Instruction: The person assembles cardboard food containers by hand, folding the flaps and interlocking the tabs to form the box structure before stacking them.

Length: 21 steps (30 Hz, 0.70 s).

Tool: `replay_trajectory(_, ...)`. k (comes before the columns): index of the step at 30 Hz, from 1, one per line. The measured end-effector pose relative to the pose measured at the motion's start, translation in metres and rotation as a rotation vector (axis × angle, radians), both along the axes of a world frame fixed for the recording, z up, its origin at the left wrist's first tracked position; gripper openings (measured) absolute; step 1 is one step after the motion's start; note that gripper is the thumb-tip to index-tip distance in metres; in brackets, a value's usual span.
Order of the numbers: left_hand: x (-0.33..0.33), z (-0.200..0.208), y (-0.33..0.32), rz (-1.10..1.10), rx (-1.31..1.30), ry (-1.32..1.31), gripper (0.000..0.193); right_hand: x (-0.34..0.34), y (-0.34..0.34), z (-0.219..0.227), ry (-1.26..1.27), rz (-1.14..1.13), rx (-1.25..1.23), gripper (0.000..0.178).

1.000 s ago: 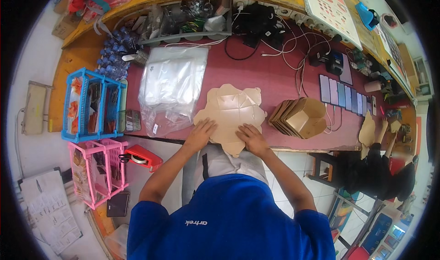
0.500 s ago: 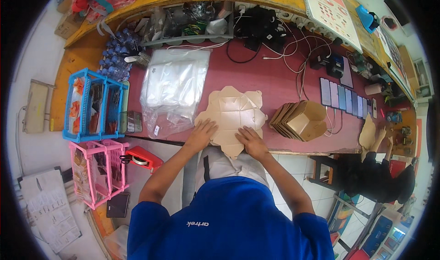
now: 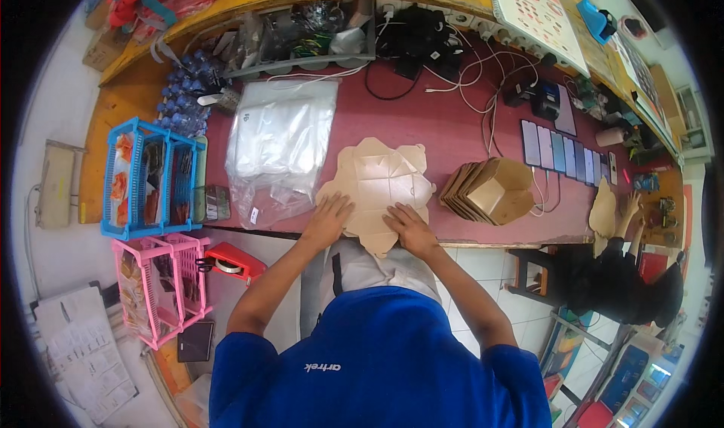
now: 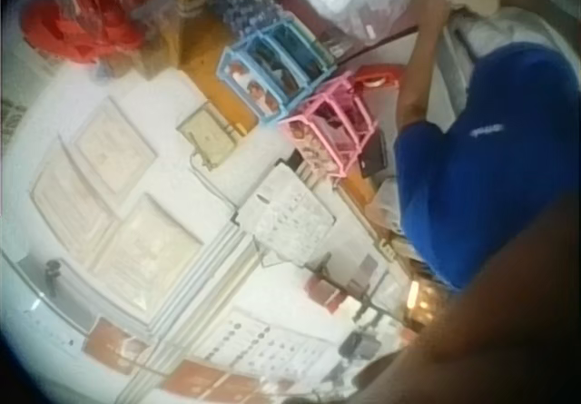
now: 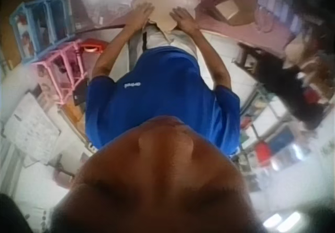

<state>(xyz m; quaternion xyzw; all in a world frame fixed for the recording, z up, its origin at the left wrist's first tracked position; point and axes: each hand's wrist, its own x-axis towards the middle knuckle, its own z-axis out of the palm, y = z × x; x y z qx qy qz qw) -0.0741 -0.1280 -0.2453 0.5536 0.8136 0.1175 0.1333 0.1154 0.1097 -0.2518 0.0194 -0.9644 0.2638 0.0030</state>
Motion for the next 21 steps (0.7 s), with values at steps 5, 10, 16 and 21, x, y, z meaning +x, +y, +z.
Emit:
replay_trajectory(5,0.023,0.008,0.010,-0.082,0.104,-0.021,0.062,-0.005,0.006,0.000,-0.022,-0.020,-0.096,0.059)
replay_trajectory(10,0.036,0.006,0.021,-0.057,0.179,-0.069,0.057,-0.005,0.006,0.000,-0.004,-0.061,-0.189,0.055)
replay_trajectory(16,0.046,-0.006,0.032,0.031,0.148,0.023,0.051,-0.006,-0.003,0.001,0.010,-0.042,-0.060,0.059)
replay_trajectory(21,0.043,-0.003,0.032,0.016,0.194,0.030,0.049,-0.012,-0.013,0.001,0.109,-0.097,0.054,0.053)
